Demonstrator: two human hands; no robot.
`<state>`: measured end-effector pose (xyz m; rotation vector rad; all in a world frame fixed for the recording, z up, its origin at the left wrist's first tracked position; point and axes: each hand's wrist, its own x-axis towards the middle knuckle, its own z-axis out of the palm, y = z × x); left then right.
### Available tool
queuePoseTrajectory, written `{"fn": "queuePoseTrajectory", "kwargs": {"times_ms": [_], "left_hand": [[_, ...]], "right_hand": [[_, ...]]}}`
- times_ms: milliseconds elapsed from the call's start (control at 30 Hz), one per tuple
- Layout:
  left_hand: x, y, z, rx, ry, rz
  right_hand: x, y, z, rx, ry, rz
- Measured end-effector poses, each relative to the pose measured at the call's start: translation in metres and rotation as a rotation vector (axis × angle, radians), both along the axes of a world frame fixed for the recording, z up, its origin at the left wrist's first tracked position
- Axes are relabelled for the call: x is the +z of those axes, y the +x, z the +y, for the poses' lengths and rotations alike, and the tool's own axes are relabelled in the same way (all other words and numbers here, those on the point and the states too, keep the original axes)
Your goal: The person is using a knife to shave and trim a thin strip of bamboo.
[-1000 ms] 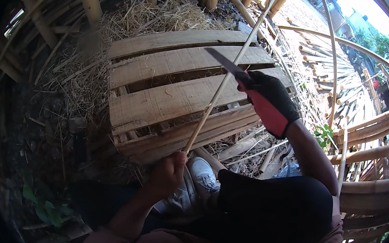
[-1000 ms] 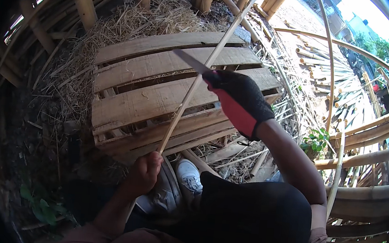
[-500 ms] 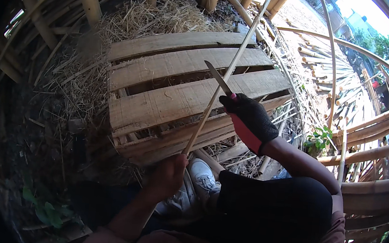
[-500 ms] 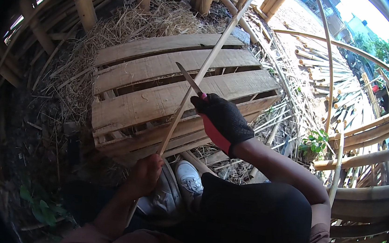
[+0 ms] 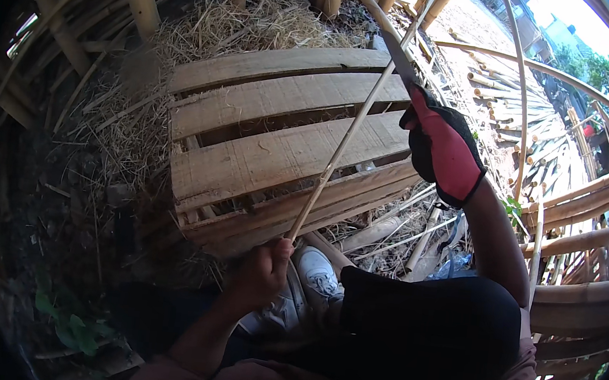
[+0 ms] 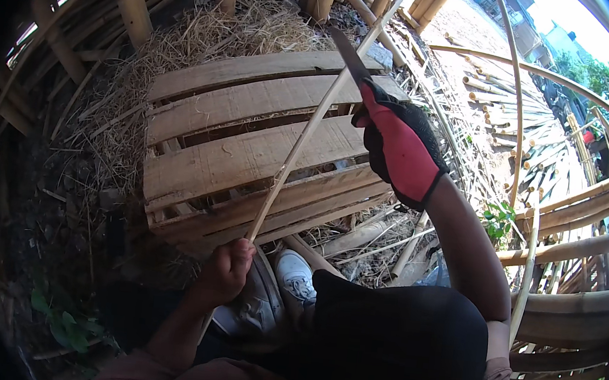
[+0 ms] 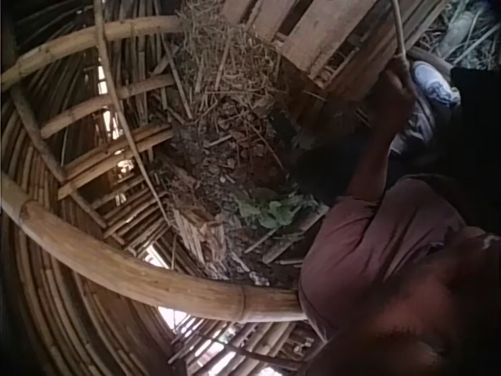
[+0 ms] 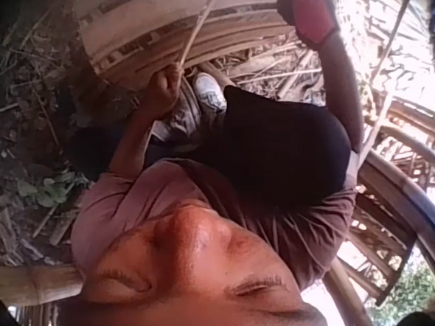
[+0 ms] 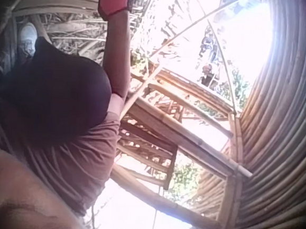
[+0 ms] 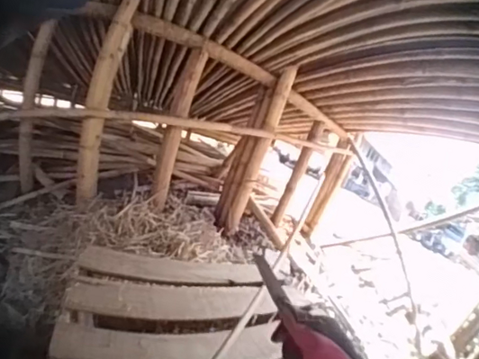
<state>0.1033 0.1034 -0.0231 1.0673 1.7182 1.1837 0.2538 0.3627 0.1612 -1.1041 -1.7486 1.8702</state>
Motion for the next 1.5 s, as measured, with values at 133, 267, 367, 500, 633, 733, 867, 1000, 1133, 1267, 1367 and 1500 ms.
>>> {"fn": "queuePoseTrajectory", "kwargs": {"times_ms": [133, 267, 367, 500, 633, 733, 867, 1000, 1133, 1267, 1367, 1500], "left_hand": [[-0.012, 0.0, 0.001, -0.028, 0.03, -0.023], [-0.009, 0.001, 0.0, 0.02, 0.095, 0.056], [-0.008, -0.001, 0.001, 0.029, 0.028, 0.012], [-0.007, 0.001, 0.006, -0.044, 0.089, -0.109], [-0.003, -0.005, -0.003, 0.015, -0.003, 0.017], [-0.006, 0.0, 0.001, 0.033, 0.038, 0.076], [-0.011, -0.001, 0.002, -0.006, 0.013, -0.254], [0.001, -0.003, 0.002, -0.017, 0.008, -0.007], [-0.012, -0.003, 0.002, -0.03, 0.043, -0.081], [-0.006, 0.002, 0.003, 0.086, 0.228, 0.147], [-0.007, -0.006, 0.001, -0.016, 0.012, -0.014], [-0.006, -0.002, 0.007, -0.063, 0.066, -0.083]], "right_hand": [[-0.029, -0.022, -0.043, 0.167, 0.019, -0.51], [-0.004, -0.018, -0.023, 0.127, 0.212, -0.339], [-0.011, -0.017, -0.006, -0.113, 0.113, -0.013], [-0.051, -0.013, -0.025, 0.423, 0.284, -0.578], [-0.003, -0.025, -0.02, 0.011, 0.181, -0.406], [-0.039, -0.015, 0.001, 0.045, 0.427, -0.394], [-0.037, -0.022, -0.036, 0.375, 0.337, -0.662], [0.005, -0.011, -0.017, 0.057, 0.323, -0.406], [-0.052, -0.019, -0.042, 0.493, 0.214, -0.486], [-0.005, -0.024, -0.049, 0.269, 0.289, -0.577], [-0.018, -0.019, -0.018, -0.013, 0.397, -0.338], [-0.064, -0.009, -0.045, 0.381, 0.272, -0.629]]}}
